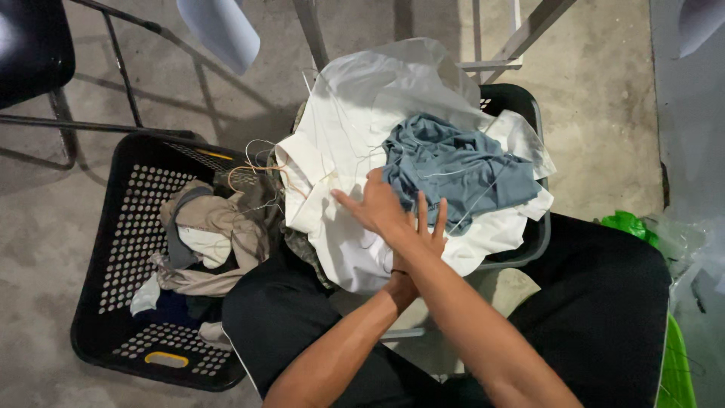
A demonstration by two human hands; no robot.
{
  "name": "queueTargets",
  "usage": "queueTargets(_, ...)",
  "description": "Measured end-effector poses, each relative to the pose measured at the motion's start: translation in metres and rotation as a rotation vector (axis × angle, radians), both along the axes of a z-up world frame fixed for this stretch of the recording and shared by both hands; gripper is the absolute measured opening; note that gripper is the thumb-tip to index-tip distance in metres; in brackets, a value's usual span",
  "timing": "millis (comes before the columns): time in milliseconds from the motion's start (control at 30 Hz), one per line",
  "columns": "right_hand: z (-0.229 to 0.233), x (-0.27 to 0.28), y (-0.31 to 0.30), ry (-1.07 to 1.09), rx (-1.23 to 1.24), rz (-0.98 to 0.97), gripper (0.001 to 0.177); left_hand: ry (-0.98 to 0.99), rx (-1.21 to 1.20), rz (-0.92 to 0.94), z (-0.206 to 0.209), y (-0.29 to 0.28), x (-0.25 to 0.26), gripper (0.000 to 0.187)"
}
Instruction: The person picks up several garments from a laundry basket, separates individual pieces of clothing, retrieves wire hangers from a bucket, and places a shirt and a pair of shorts onto hangers.
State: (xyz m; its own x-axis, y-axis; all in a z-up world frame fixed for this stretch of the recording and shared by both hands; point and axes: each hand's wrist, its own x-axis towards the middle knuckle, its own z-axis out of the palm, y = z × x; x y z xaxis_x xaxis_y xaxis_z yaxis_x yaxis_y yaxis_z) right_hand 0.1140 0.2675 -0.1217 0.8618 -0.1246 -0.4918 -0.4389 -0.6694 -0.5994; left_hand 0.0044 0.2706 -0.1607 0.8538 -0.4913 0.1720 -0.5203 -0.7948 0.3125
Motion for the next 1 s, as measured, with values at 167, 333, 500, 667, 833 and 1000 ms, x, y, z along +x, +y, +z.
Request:
queueTargets(167,-0.018,-0.005,0.026,0.000,-0.019,0.022,0.102,0.171,0.097,-0.045,0.014,-0.002,0.014,0.087)
queueTargets(333,-0.004,-0.004,0.020,-0.071,-0.167,0.164,0.096,-0.028,0.070,-0.028,0.016,0.002,0.012,0.082)
queueTargets(500,0.026,0.001,-0.063,-0.364,-0.202,0.191,0.035,0.067,-0.055,-0.118,0.016,0.012,0.020,0.060)
queueTargets(667,0.039,-0.006,-0.172,-0.623,-0.604,0.340,0.042,0.053,-0.163,-0.200,0.029,0.008,0.016,0.051)
queueTargets(833,0.040,-0.036,-0.245,-0.143,-0.454,0.423,0.040,-0.016,-0.214,-0.275,0.039,0.004,0.015,0.060)
queueTargets(1000,0.052,-0.055,-0.273,-0.170,-0.247,0.339,0.033,0.006,-0.214,-0.267,0.040,-0.001,0.033,0.075)
